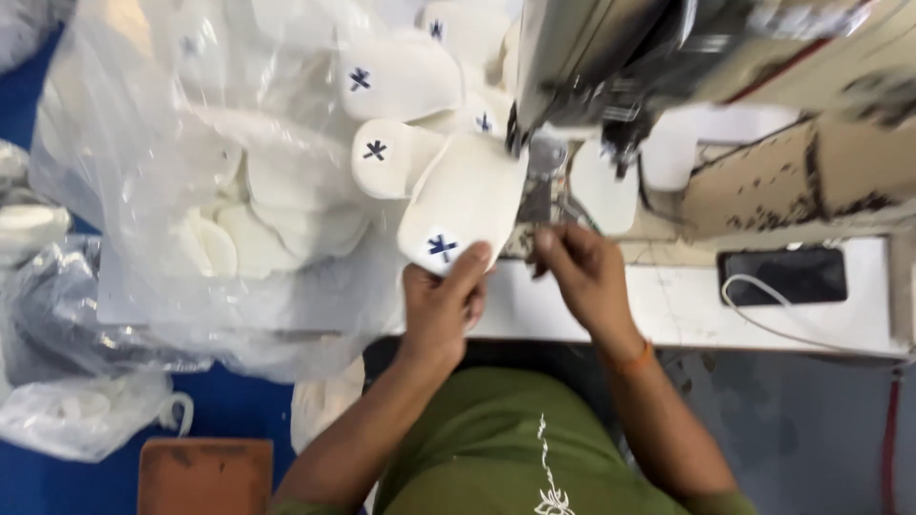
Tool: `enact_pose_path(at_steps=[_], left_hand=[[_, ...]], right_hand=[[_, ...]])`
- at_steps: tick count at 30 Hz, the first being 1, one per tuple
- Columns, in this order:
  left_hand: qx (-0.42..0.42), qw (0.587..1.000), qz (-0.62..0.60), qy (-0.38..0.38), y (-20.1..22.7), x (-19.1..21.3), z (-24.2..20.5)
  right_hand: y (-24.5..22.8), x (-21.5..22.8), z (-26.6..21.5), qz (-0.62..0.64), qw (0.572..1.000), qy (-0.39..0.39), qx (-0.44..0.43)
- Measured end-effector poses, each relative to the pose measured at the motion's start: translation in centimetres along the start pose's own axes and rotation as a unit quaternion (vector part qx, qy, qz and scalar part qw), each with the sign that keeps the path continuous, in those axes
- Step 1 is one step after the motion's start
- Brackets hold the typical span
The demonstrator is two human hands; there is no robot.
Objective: The person repeatedly picks white fabric mask pieces from a plastic bag, aligns them under the sewing machine needle, and sews along the edges. After each piece is sewn, it is placed on the table beside the machine. The process is repeated for multiple mask pieces throughout the clip.
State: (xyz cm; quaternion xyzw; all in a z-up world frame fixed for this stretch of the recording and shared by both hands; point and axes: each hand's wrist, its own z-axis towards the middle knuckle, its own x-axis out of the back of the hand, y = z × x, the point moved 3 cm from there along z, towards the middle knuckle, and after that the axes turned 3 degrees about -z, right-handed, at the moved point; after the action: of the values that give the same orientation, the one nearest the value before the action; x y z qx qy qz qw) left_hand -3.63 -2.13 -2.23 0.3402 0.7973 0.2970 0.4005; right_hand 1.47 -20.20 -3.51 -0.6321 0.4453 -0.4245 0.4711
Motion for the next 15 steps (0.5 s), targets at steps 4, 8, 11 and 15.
enact_pose_path(at_steps=[4, 8, 11, 15], left_hand=[[-0.096, 0.992, -0.071, -0.039, -1.0, -1.5, -1.4], [-0.107, 0.992, -0.045, -0.053, -0.7, -0.7, -0.6], [-0.096, 0.994, -0.022, -0.055, -0.7, -0.9, 0.0], [-0.088, 0.995, -0.024, -0.049, -0.3, -1.9, 0.8]], right_hand=[[-2.6, -2.6, 1.5, 0.074, 0.997, 0.009, 0.028], [-2.8, -2.8, 1.4, 0.093, 0.995, 0.014, 0.034], [-3.2, -2.7, 1.1, 0.105, 0.994, 0.005, 0.029], [-3.6, -2.4, 2.1, 0.1, 0.995, 0.005, 0.025]])
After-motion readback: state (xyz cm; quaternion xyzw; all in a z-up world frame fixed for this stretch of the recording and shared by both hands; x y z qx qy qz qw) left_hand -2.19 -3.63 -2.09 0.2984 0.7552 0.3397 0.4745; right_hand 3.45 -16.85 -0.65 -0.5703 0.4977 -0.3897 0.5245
